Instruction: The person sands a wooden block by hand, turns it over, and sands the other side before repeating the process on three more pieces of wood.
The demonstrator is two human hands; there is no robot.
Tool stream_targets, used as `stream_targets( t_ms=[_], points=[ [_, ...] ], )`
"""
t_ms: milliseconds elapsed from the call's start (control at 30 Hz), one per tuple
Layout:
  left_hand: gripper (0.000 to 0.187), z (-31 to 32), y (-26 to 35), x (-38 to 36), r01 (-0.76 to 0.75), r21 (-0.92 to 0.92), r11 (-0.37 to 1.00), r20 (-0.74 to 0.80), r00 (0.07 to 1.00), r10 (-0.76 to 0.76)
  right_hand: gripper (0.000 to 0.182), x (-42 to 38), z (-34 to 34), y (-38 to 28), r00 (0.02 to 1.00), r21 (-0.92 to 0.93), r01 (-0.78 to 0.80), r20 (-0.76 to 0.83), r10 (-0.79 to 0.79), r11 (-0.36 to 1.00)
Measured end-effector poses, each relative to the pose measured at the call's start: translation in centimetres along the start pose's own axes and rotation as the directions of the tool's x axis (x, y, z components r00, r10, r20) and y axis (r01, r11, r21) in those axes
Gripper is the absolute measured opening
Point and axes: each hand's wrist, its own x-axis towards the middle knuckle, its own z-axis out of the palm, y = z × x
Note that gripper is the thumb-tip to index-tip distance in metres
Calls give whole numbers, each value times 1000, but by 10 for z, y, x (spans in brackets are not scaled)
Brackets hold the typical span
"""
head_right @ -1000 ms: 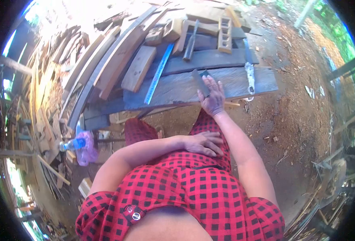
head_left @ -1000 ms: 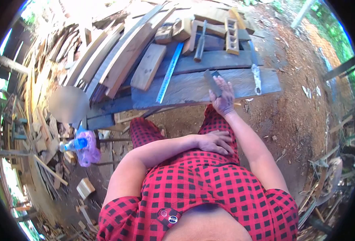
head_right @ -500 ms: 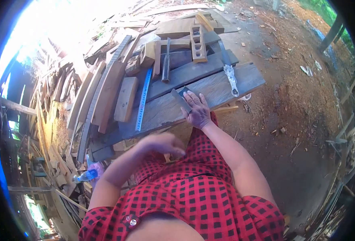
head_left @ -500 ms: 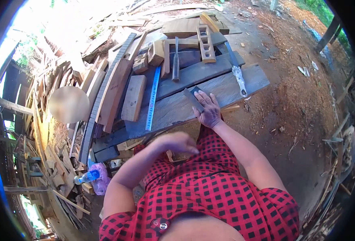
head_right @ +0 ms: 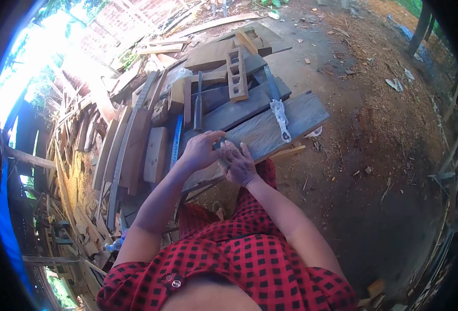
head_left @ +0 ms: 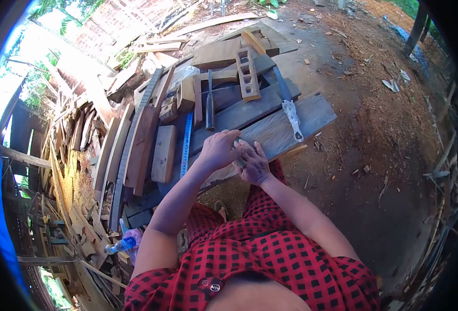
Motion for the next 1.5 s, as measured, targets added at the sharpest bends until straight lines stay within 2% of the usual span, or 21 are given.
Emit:
stream_targets(
  t_ms=[133, 200, 333, 400, 533, 633, 667, 800, 900, 1000, 1067, 1133, 1167, 1200, 1233, 1267, 1300, 1367, 1400, 1467, 1500],
  points=[
    [44, 1, -3, 20, 44, 8, 999, -19, 999, -44, 43, -3, 3, 2, 999, 11, 12, 34, -13, 1000],
    [43, -9, -5, 44, 37, 145, 989, -37, 999, -32, 44, 0, -1, 2, 1000, 25, 9, 23, -10, 1000],
    [47, -32, -19, 114, 10, 200, 980, -112, 994, 13, 46, 3, -6, 1, 1000, 44, 6, 8, -7, 999],
    [56, -37, -31, 154, 92, 270, 958, -80, 994, -73, 47, 4, -9, 1, 1000, 42, 4, 20, -5, 999],
    [63, -28, -58, 210, 125, 324, 938, -76, 991, -106, 47, 6, -8, 2, 999, 56, 12, 47, -15, 998],
    [62, -18, -65, 229, 171, 348, 922, -55, 985, -162, 48, 6, -8, 2, 998, 55, 9, 62, -13, 998],
    [42, -13, -69, 233, 151, 419, 895, -80, 988, -129, 48, 6, -8, 3, 998, 51, 6, 68, -10, 999],
    [39, -7, -81, 243, 149, 450, 881, -116, 987, -107, 48, 8, -8, 4, 997, 37, 21, 67, -23, 999],
    [39, -10, -86, 241, 85, 404, 911, -95, 994, -50, 48, 7, -9, 4, 997, 30, 21, 78, -23, 999],
    [37, -31, -89, 234, -29, 393, 919, -93, 993, 71, 48, 6, -6, 5, 998, 35, 13, 66, -15, 999],
    [39, -60, -83, 225, 86, 241, 967, -248, 968, -24, 48, 5, -8, 4, 997, 28, 21, 72, -23, 999],
    [35, -101, -76, 200, -53, 32, 998, -483, 874, 62, 48, 6, -7, 3, 998, 29, 18, 63, -20, 999],
    [41, -114, -90, 201, -129, 20, 991, -580, 806, 117, 49, 5, -8, 3, 998, 27, 16, 61, -17, 1000],
    [42, -128, -83, 191, -218, -57, 974, -690, 714, 120, 49, 4, -9, 3, 998, 23, 8, 55, -9, 1000],
    [41, -145, -72, 177, -346, -200, 917, -723, 683, 100, 48, 4, -10, 2, 998, 26, 4, 58, -6, 1000],
    [37, -155, -79, 170, -334, -246, 910, -769, 638, 26, 47, 4, -10, 2, 998, 30, 5, 61, -6, 1000],
    [36, -170, -64, 149, -300, -337, 892, -772, 631, -79, 47, 6, -10, 2, 999, 29, 0, 53, -2, 1000],
    [34, -177, -54, 115, -430, -621, 655, -730, 622, -283, 48, 4, -10, 1, 999, 34, 5, 42, -6, 999],
    [34, -176, -51, 97, -427, -622, 656, -727, 627, -281, 48, 3, -10, 1, 999, 13, 7, 35, -7, 1000],
    [32, -166, -50, 57, -455, -775, 438, -608, 727, -320, 47, 2, -13, -3, 999, 59, -26, 32, 24, 998],
    [33, -153, -63, 42, -426, -787, 447, -586, 743, -324, 47, 5, -15, -4, 999, 95, -52, 23, 50, 994]
  ],
)
